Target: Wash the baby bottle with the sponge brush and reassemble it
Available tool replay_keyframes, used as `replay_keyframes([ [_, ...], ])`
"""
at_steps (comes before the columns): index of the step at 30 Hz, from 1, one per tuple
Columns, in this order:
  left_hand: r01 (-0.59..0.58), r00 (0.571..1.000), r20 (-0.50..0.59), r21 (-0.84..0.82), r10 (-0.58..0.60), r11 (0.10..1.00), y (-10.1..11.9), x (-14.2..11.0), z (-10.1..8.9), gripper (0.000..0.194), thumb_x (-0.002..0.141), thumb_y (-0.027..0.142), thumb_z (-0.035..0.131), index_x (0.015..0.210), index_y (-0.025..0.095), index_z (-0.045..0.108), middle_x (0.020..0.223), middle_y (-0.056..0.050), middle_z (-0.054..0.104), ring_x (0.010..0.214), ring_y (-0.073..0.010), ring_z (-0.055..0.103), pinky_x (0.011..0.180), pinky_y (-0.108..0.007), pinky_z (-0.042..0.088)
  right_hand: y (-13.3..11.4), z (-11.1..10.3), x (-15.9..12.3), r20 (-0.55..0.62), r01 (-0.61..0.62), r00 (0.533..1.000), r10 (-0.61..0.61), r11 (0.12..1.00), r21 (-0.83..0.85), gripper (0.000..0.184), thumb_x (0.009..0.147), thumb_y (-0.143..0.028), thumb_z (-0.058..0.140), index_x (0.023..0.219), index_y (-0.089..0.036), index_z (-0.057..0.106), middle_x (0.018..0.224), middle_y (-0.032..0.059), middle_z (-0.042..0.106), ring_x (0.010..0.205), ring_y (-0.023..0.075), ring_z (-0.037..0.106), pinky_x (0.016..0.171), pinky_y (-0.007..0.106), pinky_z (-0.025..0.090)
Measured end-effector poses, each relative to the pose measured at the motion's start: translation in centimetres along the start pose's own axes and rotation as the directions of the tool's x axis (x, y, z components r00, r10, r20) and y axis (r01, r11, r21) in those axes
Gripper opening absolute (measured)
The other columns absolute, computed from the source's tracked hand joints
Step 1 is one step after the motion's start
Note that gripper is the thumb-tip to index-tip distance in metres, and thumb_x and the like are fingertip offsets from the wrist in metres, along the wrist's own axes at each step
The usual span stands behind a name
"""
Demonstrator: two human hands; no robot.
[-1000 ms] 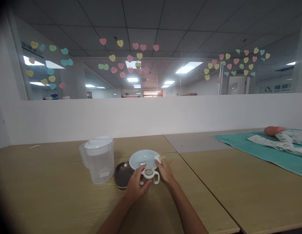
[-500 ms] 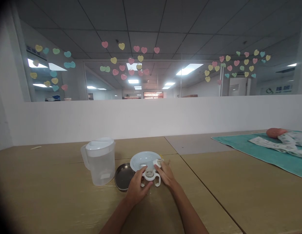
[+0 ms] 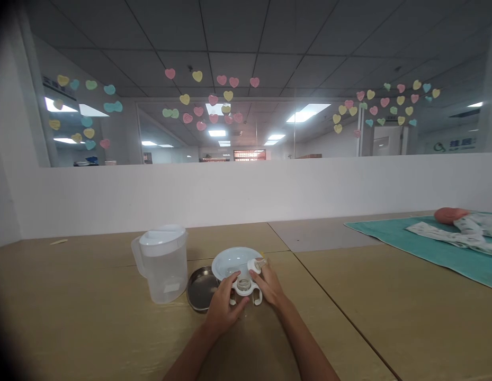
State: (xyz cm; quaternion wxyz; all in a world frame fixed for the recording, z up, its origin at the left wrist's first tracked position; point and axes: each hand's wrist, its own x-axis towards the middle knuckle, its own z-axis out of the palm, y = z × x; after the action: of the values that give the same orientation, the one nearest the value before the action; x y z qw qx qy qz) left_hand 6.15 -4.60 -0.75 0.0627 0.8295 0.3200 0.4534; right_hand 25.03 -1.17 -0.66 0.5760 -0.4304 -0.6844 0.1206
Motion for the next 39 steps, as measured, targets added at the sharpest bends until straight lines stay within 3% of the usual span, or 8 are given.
replay_keyframes([
  [6,0.003,1.000,-0.001,0.003,-0.003,1.000,0.1,0.0,-0.1,0.055,0.083,0.039,0.054,0.132,0.018,0.038,0.125,-0.014,0.054,0.113,-0.0247,0.053,0.094,-0.042,0.047,0.0,0.2,-0.1,0.044,-0.067,0.997,0.063,0.993,0.096,0.039,0.083,-0.046,0.052,0.110,-0.019,0.058,0.112,0.0086,0.061,0.106,0.0240,0.055,0.093,0.037,0.042],
  [9,0.007,1.000,-0.008,0.011,-0.007,1.000,0.2,0.0,-0.2,0.055,0.083,0.039,0.054,0.131,0.018,0.040,0.124,-0.013,0.055,0.113,-0.0250,0.053,0.095,-0.043,0.046,-0.1,0.1,0.3,-0.032,-0.037,0.999,0.042,0.990,0.135,0.044,0.079,-0.044,0.055,0.117,-0.020,0.055,0.114,0.0080,0.059,0.109,0.0241,0.054,0.095,0.037,0.041],
  [16,0.015,1.000,-0.012,0.021,-0.015,1.000,0.4,0.1,-0.4,0.054,0.082,0.040,0.055,0.130,0.018,0.042,0.121,-0.014,0.057,0.110,-0.0251,0.055,0.093,-0.041,0.047,0.0,-0.3,1.0,-0.249,-0.073,0.965,0.078,0.997,0.029,0.045,0.072,-0.040,0.060,0.112,-0.018,0.057,0.112,0.0109,0.058,0.106,0.0259,0.054,0.094,0.043,0.041],
  [23,0.005,1.000,-0.016,0.027,-0.004,1.000,0.4,0.1,-0.3,0.054,0.083,0.038,0.055,0.130,0.018,0.042,0.122,-0.013,0.057,0.111,-0.0247,0.055,0.094,-0.041,0.046,0.5,-0.6,1.2,-0.297,-0.070,0.948,0.113,0.986,0.153,0.039,0.071,-0.043,0.063,0.099,-0.017,0.056,0.101,0.0105,0.064,0.090,0.0239,0.060,0.082,0.039,0.048],
  [27,0.006,1.000,-0.013,0.024,-0.006,1.000,0.3,0.0,-0.3,0.054,0.083,0.038,0.055,0.131,0.018,0.041,0.123,-0.013,0.057,0.112,-0.0244,0.054,0.095,-0.041,0.046,0.4,-1.0,1.1,-0.321,-0.102,0.939,0.126,0.991,0.091,0.037,0.069,-0.047,0.064,0.090,-0.018,0.055,0.091,0.0075,0.064,0.081,0.0226,0.060,0.077,0.037,0.048],
  [32,0.012,1.000,0.006,0.018,-0.012,1.000,0.3,0.0,-0.3,0.055,0.083,0.040,0.054,0.131,0.018,0.040,0.124,-0.013,0.055,0.114,-0.0250,0.052,0.096,-0.042,0.044,0.3,-1.3,0.9,-0.351,-0.133,0.929,0.115,0.991,-0.027,0.033,0.070,-0.050,0.060,0.082,-0.020,0.052,0.093,0.0076,0.064,0.084,0.0237,0.059,0.079,0.036,0.045],
  [39,0.024,1.000,0.014,0.011,-0.024,1.000,0.3,0.1,-0.3,0.055,0.083,0.040,0.053,0.132,0.018,0.039,0.122,-0.013,0.056,0.112,-0.0249,0.053,0.095,-0.042,0.045,0.1,-1.2,0.6,-0.293,-0.226,0.939,0.181,0.966,-0.127,0.034,0.073,-0.047,0.054,0.095,-0.022,0.048,0.094,0.0051,0.063,0.079,0.0236,0.059,0.070,0.035,0.045],
])
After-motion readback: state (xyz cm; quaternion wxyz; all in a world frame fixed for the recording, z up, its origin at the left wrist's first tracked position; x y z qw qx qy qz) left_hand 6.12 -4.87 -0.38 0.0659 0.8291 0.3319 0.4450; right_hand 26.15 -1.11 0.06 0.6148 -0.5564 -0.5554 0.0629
